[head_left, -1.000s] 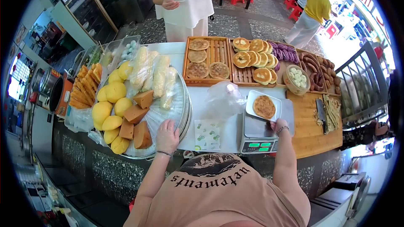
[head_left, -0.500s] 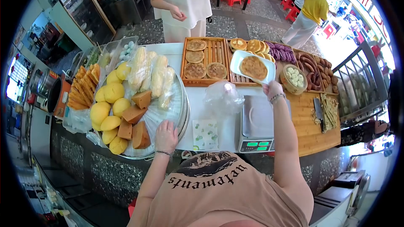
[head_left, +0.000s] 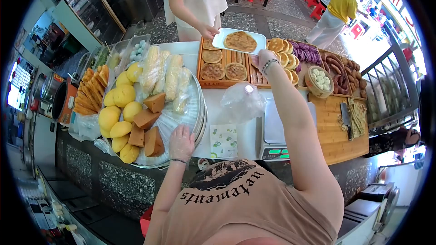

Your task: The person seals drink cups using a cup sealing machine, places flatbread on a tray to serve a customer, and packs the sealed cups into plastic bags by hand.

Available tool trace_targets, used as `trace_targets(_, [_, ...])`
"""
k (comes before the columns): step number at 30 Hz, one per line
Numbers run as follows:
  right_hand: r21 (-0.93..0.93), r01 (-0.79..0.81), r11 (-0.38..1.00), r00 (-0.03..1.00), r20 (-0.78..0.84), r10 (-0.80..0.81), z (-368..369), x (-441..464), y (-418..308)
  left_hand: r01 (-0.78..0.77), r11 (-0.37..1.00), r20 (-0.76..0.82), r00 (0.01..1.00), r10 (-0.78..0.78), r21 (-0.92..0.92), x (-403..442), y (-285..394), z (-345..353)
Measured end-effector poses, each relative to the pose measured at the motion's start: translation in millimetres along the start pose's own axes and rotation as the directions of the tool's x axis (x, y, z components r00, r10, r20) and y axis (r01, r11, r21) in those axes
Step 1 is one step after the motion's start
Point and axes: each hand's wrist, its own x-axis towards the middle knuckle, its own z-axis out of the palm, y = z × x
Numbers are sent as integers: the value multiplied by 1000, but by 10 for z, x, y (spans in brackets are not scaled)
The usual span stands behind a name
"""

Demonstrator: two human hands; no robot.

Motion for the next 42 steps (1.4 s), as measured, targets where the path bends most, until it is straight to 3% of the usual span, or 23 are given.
trace_targets(5, [-1,10,1000,999,-40,-10,237,418,16,8,1000,-5,1000,-8,9,32,21,-29])
trace_targets(7, [95,-11,995,998,63,5,430,92,-132,24,1000,27,999,-24,-1,31,18,-32])
trace_targets(9, [17,50,999,994,97,-51,472,-43,-219,24,1000,24,999,-24,-17,35,25,-40])
trace_targets(12, [-199,236,951,959,203,-196,380,-384,-413,17,999,6,1000,-17,-37,30,14,-22])
trace_targets(14, [-19,531,847,829,221,-515,269,-852,-368,4,999,-17,1000,-4,-41,26,-8,-10])
trace_targets(16, [-166,708,686,697,320,-642,74,-1649,-378,3,999,-23,1000,-4,-40,16,-18,12])
trace_targets(20, [-255,628,736,742,482,-466,-313,-2347,366,8,997,20,1000,-6,-82,47,15,-77])
trace_targets(22, [-389,643,660,729,577,-370,-350,-2429,835,2,995,25,1000,0,-102,41,4,-70])
trace_targets(24, [-540,564,625,782,593,-193,-310,-2431,1218,-13,990,41,999,19,-141,14,-4,-91])
trace_targets(25, [-547,554,628,796,568,-208,-290,-2379,1438,-20,984,47,998,29,-176,31,-4,-88])
trace_targets(27, [-490,805,336,593,695,-406,-189,-2319,1739,-46,982,44,997,55,-183,11,-28,-63])
trace_targets(31, [-566,690,452,720,604,-342,66,-2512,1796,-65,968,62,995,82,-244,0,-55,-61])
trace_targets(37, [-610,675,415,738,559,-378,192,-2632,1948,-159,944,56,982,183,-288,-10,-121,-37])
trace_targets(42, [-622,584,521,811,472,-346,122,-2801,2261,-165,932,73,977,198,-322,19,-88,-63])
